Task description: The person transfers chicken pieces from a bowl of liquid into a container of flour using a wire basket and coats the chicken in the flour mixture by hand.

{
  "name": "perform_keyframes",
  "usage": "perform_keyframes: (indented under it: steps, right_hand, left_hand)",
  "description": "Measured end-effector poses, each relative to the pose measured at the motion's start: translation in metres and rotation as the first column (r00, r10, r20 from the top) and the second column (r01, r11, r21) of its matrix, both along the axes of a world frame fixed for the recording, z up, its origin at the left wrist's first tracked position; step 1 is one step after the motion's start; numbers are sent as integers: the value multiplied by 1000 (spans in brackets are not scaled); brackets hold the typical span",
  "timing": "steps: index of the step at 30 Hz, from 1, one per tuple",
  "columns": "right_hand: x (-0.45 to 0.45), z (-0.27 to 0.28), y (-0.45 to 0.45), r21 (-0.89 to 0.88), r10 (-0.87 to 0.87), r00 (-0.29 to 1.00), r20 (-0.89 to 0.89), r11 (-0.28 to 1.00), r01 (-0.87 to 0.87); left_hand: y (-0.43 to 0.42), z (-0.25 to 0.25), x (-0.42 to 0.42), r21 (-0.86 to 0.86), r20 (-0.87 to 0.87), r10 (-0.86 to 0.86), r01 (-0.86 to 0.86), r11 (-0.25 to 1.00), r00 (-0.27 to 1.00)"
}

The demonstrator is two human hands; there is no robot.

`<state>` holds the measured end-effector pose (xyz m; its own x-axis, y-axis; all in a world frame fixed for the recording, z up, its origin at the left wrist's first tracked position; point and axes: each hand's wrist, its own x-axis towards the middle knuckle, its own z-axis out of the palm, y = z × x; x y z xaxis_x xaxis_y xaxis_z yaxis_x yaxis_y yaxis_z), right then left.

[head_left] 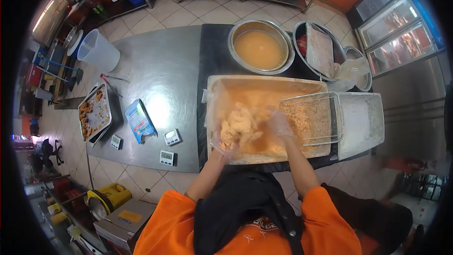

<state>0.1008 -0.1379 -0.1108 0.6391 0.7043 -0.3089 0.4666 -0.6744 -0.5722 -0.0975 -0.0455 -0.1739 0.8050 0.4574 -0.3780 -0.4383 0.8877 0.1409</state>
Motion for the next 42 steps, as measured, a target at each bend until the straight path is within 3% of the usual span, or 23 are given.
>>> perform_keyframes:
  steps: [1, 4, 7, 10, 12, 16, 18, 21, 22, 24, 25, 27, 28, 30, 31, 32, 33, 34, 35, 37, 38, 40, 42]
  right_hand:
    - [4, -1, -4, -3, 2, 1000, -3, 1000, -2]
    - [27, -23, -27, -368, 353, 928, 119, 884, -289]
    - [42, -98, -63, -141, 311, 934, 178, 947, -288]
    - [28, -1, -41, -141, 329, 931, 156, 941, -308]
    - [10, 58, -25, -150, -2, 999, 48, 989, 9]
    - [3, 52, -33, 165, -39, 997, 74, 986, 26]
    - [-18, 96, -13, 275, -148, 889, -433, 918, 287]
    - [-41, 80, -2, 310, -144, 697, -703, 819, 482]
    - [-47, 78, 1, 310, -144, 697, -702, 820, 482]
    - [-53, 74, 4, 315, 35, 931, -363, 945, 87]
    - [-52, 67, 1, 316, 36, 931, -362, 945, 86]
    - [-46, 46, -14, 632, 115, 902, -417, 750, 196]
    - [-39, 39, -18, 627, 118, 901, -418, 755, 192]
    - [-19, 26, -23, 422, -262, 679, -686, 617, 664]
    - [-4, 16, -25, 425, -265, 682, -682, 615, 664]
    - [14, 5, -27, 289, -276, 882, -381, 871, 398]
    - [25, -3, -28, 14, -145, 987, -64, 989, 146]
    - [22, -17, -29, 12, -153, 987, -56, 988, 154]
    - [10, -30, -28, -126, 144, 952, 272, 986, -113]
    - [-6, -74, -38, -335, 441, 739, 509, 892, -302]
    - [-12, -108, -48, -7, 306, 878, 368, 945, -327]
    - [-14, -117, -48, 318, 212, 961, 180, 912, -261]
    - [-21, -86, -37, -322, 477, 878, 51, 840, -438]
  left_hand:
    - [-2, -3, -1, 87, -72, 5, 1, 996, 997]
    - [4, 36, 3, -166, 73, 11, 1, 986, 997]
    - [2, 56, 5, -248, 55, -41, 54, 967, 998]
    - [4, 25, 3, -231, 131, -13, 43, 972, 991]
    - [5, 9, -2, -264, 326, -42, 134, 955, 945]
    - [5, 13, 2, -333, 505, -8, 204, 921, 863]
    - [4, 30, 5, -367, 509, 26, 190, 911, 860]
    - [5, 19, 1, -333, 438, -3, 165, 928, 899]
    - [4, 21, 0, -319, 413, -15, 159, 934, 911]
    - [2, 52, 3, -207, 301, -10, 76, 975, 954]
    - [4, 47, 4, -206, 302, -10, 75, 976, 953]
    - [5, 29, 2, -236, 411, -40, 149, 960, 911]
    - [6, 22, 0, -246, 446, -46, 172, 954, 894]
    - [7, 17, -2, -364, 560, -6, 252, 897, 828]
    - [6, 18, -1, -363, 565, -7, 257, 896, 825]
    - [5, 21, 1, -346, 321, -32, 149, 926, 946]
    - [5, 21, 3, -327, 195, -36, 100, 940, 980]
    - [5, 21, 6, -300, 62, -45, 61, 952, 997]
    - [6, 18, 3, -297, 120, -64, 97, 950, 991]
    - [8, 10, -1, -291, 175, -90, 139, 947, 981]
    - [8, 5, -3, -298, 383, -70, 195, 934, 921]
    - [9, -3, 0, -289, 583, -39, 253, 923, 811]
    - [8, -7, -1, -284, 551, -25, 216, 934, 834]
